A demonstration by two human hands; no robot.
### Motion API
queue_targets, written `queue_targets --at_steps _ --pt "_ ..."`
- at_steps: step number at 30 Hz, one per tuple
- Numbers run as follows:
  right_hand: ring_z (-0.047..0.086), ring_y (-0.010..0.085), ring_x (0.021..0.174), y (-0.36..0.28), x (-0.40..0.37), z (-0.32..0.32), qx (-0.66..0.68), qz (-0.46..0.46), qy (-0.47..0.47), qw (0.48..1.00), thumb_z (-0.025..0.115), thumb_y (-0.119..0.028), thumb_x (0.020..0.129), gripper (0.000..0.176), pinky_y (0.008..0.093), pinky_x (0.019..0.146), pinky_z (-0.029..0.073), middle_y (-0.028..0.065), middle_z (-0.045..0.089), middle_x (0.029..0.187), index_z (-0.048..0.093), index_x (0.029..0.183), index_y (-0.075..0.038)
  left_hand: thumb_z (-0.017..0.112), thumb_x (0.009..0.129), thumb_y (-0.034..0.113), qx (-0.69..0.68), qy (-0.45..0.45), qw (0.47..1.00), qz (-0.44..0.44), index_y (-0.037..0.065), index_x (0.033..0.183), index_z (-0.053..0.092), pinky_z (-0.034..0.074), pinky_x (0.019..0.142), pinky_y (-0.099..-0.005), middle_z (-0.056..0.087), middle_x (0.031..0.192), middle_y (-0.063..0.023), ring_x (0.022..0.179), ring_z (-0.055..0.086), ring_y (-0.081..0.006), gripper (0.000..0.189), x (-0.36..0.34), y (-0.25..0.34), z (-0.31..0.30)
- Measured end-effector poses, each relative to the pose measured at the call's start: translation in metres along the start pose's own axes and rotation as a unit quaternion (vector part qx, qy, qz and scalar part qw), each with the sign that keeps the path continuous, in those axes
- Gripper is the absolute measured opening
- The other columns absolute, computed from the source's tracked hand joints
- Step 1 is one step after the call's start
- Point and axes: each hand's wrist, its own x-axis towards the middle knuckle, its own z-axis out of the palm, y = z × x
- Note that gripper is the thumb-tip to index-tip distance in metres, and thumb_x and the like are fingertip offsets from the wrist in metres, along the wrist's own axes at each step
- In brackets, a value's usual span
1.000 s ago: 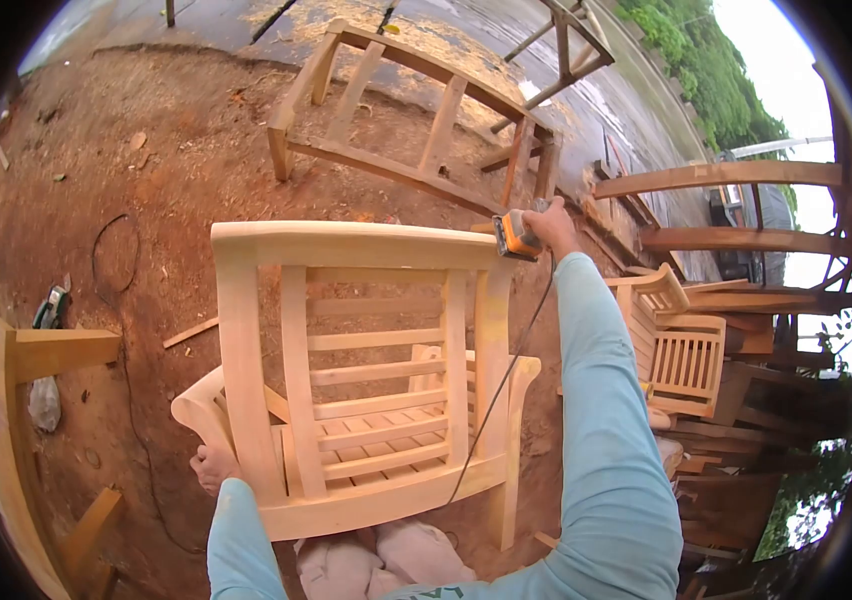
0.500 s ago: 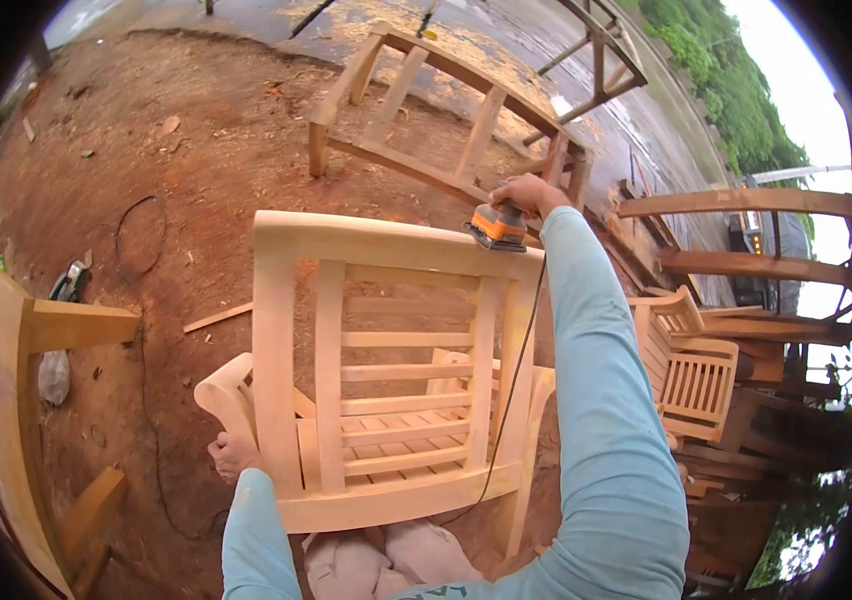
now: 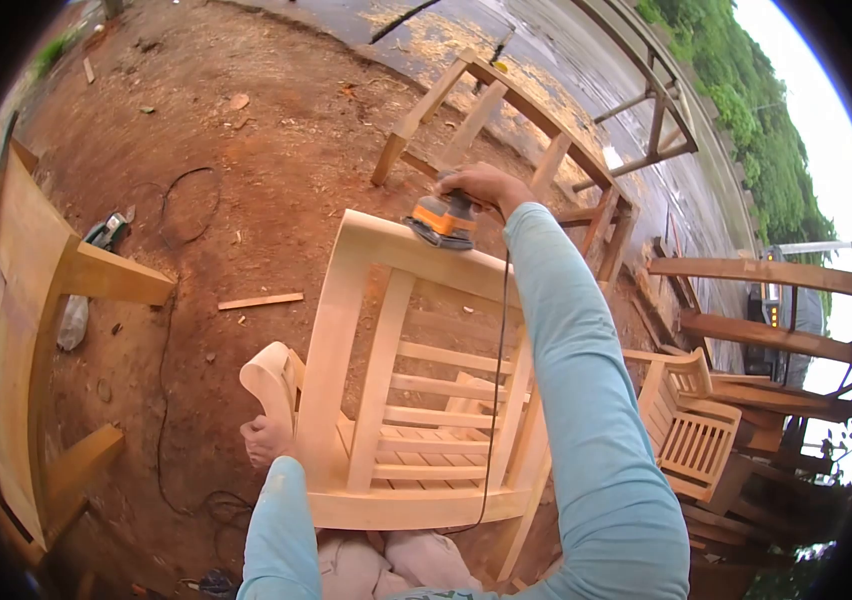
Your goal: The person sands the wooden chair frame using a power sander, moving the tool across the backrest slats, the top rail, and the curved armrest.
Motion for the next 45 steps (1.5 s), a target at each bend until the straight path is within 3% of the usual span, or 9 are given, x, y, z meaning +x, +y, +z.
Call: queue_targets --at_steps 4,8,10,15,29,35,36,39,45 --pt "0.053 0.0132 0.06 -0.062 0.008 0.031 -0.011 -0.064 -0.045 0.997 0.075 -0.042 0.086 0.031 0.0329 0.052 0.04 0.0011 0.064 0.077 0.08 0.1 -0.014 0.055 0.084 0.03 0.012 0.055 0.998 0.02 0.012 0.081 0.072 0.053 0.065 -0.0562 0.075 0.077 -0.0136 0.072 0.072 -0.0401 0.024 0.001 -0.004 0.013" --pt "0.05 0.0144 0.056 -0.104 0.027 0.058 -0.031 -0.078 -0.05 0.995 0.075 -0.04 0.088 0.032 0.0339 0.049 0.039 0.0033 0.063 0.08 0.077 0.103 -0.012 0.055 0.083 0.029 -0.018 0.039 0.999 0.022 0.012 0.081 0.07 0.053 0.066 -0.0554 0.075 0.08 -0.0143 0.074 0.071 -0.0396 0.023 0.001 -0.004 0.009" --pt "0.051 0.0145 0.055 -0.114 0.032 0.064 -0.043 -0.165 -0.075 0.983 0.075 -0.04 0.087 0.035 0.0335 0.049 0.038 0.0036 0.062 0.08 0.075 0.106 -0.011 0.055 0.084 0.03 -0.018 0.028 0.999 0.019 0.013 0.081 0.07 0.054 0.066 -0.0553 0.075 0.082 -0.0146 0.075 0.071 -0.0394 0.023 0.001 -0.004 0.007" --pt "0.053 0.0151 0.057 -0.122 0.029 0.07 -0.022 -0.101 -0.05 0.993 0.078 -0.041 0.084 0.046 0.033 0.049 0.039 0.0048 0.063 0.082 0.072 0.116 -0.01 0.054 0.085 0.031 -0.013 0.001 1.0 0.014 0.013 0.084 0.071 0.054 0.069 -0.0559 0.075 0.083 -0.0154 0.078 0.072 -0.0405 0.025 0.001 0.0 -0.002" --pt "0.051 0.0177 0.058 -0.006 -0.009 0.005 -0.043 -0.043 0.01 0.998 0.079 -0.038 0.083 0.058 0.0361 0.049 0.039 0.01 0.064 0.09 0.067 0.131 -0.007 0.055 0.084 0.033 0.012 0.049 0.998 0.021 0.014 0.083 0.075 0.054 0.069 -0.0578 0.076 0.081 -0.0159 0.077 0.073 -0.0423 0.028 0.001 -0.001 0.004" --pt "0.062 0.0241 0.069 0.059 -0.046 -0.034 -0.017 0.023 0.045 0.999 0.08 -0.041 0.08 0.062 0.0387 0.056 0.046 0.0123 0.071 0.106 0.068 0.131 -0.008 0.055 0.085 0.034 0.02 0.053 0.998 0.018 0.015 0.085 0.076 0.056 0.072 -0.0574 0.077 0.082 -0.0166 0.078 0.074 -0.0434 0.029 0.003 -0.003 0.005" --pt "0.05 0.0163 0.057 0.071 -0.05 -0.04 -0.006 0.024 0.048 0.999 0.08 -0.035 0.081 0.062 0.0347 0.048 0.038 0.0103 0.066 0.095 0.065 0.134 -0.007 0.054 0.086 0.034 0.017 0.053 0.998 0.02 0.015 0.085 0.076 0.056 0.072 -0.0575 0.077 0.083 -0.017 0.078 0.074 -0.0437 0.029 0.004 -0.005 0.007" --pt "0.051 0.0148 0.058 0.124 -0.046 -0.058 -0.033 0.009 0.116 0.993 0.08 -0.034 0.081 0.064 0.0338 0.048 0.038 0.0094 0.066 0.093 0.064 0.135 -0.006 0.053 0.087 0.036 0.018 0.047 0.999 0.018 0.015 0.088 0.077 0.057 0.075 -0.0579 0.077 0.085 -0.0184 0.081 0.074 -0.0447 0.032 0.004 -0.005 0.008" --pt "0.064 0.0214 0.079 0.179 -0.098 -0.103 -0.007 0.106 0.097 0.99 0.082 -0.034 0.077 0.065 0.038 0.064 0.051 0.0128 0.071 0.106 0.066 0.135 -0.007 0.05 0.089 0.039 0.019 0.013 1.0 0.006 0.016 0.095 0.079 0.056 0.083 -0.0584 0.078 0.093 -0.0206 0.089 0.073 -0.0457 0.037 0.006 -0.005 0.003"
